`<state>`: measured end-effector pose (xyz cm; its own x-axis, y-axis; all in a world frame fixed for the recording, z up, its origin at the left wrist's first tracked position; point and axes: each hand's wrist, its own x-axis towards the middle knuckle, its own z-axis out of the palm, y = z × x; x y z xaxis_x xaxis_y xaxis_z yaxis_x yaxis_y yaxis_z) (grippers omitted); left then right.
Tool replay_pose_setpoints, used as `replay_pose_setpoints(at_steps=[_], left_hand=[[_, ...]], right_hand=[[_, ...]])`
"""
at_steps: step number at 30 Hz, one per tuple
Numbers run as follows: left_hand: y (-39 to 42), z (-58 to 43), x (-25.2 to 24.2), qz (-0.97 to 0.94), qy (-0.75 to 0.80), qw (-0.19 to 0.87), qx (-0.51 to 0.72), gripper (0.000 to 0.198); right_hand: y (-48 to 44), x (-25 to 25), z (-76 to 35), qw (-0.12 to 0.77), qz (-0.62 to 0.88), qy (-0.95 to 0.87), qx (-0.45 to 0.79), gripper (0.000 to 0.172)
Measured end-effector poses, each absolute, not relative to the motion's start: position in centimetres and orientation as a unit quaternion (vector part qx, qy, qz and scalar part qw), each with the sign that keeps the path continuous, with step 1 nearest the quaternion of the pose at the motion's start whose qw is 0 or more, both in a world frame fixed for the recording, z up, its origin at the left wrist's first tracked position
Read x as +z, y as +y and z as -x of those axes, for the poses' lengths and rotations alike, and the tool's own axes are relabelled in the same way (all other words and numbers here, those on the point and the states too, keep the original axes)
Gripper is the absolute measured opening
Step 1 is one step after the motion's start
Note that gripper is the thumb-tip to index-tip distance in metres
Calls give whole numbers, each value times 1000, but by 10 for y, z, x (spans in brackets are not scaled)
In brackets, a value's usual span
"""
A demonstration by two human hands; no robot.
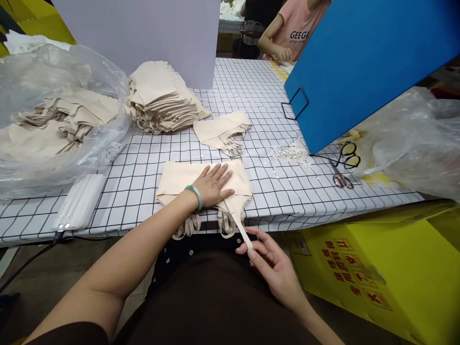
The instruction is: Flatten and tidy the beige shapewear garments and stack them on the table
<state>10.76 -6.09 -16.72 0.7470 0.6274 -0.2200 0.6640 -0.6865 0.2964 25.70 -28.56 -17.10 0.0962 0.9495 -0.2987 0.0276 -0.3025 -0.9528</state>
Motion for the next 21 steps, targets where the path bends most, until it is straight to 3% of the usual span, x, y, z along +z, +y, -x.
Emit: replay_pose_setpoints(at_steps=[5,9,13,16,21], left_hand=[[-59,-107,-169,-917,349,192,-32,71],[-62,-107,-169,-916,354,185,-39,72],[-69,-106,-160,-909,365,194,-51,73],[-57,-105,-146,-902,369,220,-39,72],[15,-102,-122,-849,494,186,33,44]], right_hand=[[-281,-195,-259,406,610,-420,536,46],[-283,-214,-258,442,602,-394,536,43],[-272,-204,-268,483,650,-500,305,20],[-226,-187,-282,487,586,-630,148,21],[-74,-160,-303,422,583,-686,104,17]])
